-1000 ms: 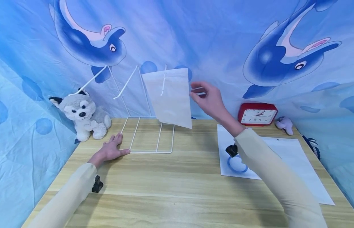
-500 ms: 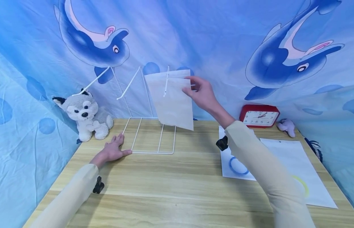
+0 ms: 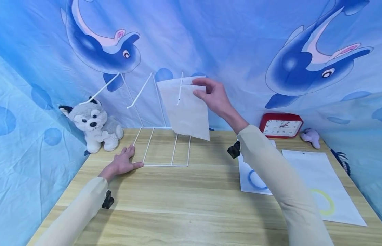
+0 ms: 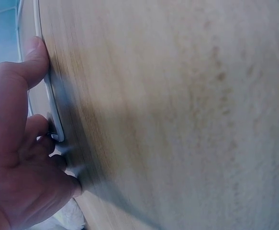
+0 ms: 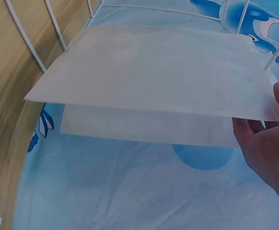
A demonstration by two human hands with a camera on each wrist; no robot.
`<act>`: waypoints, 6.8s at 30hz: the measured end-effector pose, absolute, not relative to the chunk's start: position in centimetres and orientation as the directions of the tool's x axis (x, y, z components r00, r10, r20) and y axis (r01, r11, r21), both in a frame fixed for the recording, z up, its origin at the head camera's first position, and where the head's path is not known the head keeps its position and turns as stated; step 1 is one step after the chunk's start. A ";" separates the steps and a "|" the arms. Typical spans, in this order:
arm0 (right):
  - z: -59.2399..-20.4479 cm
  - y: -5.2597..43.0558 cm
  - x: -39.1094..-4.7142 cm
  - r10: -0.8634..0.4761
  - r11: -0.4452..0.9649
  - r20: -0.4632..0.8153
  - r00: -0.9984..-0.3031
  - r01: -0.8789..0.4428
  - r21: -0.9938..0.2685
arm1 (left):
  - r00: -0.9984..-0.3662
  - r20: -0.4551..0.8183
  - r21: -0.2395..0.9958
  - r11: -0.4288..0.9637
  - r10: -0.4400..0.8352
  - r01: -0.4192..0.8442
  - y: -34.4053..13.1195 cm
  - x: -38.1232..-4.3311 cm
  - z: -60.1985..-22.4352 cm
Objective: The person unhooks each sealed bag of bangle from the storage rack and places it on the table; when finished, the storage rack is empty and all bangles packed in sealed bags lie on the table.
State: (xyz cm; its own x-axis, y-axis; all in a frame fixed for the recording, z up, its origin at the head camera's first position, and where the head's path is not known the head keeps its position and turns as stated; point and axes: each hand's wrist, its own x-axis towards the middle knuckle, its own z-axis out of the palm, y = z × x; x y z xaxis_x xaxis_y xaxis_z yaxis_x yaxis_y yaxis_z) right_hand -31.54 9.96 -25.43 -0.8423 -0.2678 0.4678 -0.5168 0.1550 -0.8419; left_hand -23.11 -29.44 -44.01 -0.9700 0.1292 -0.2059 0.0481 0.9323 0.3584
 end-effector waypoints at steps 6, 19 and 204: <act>-25.1 9.3 -31.7 -0.259 0.143 0.436 -0.862 -0.481 -0.865 | -0.969 -0.208 0.359 0.932 0.129 0.047 -29.4 -23.2 -44.1; -24.9 8.8 -31.5 -0.247 0.191 0.423 -0.872 -0.472 -0.861 | -0.970 -0.209 0.359 0.933 0.123 0.041 -29.4 -23.0 -43.9; -42.0 17.9 -35.3 -0.342 0.672 0.365 -0.866 -0.497 -0.549 | -0.968 -0.227 0.364 0.931 0.111 0.021 -29.5 -23.6 -44.2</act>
State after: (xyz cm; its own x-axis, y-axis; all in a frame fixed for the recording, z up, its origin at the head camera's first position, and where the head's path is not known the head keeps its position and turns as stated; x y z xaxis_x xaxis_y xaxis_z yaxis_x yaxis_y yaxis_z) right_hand -35.31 17.94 -41.96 -0.8659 -0.3418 0.3653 -0.4969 0.6723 -0.5488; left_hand -23.60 -29.52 -44.16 -0.9676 0.1107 -0.2270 0.0211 0.9310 0.3643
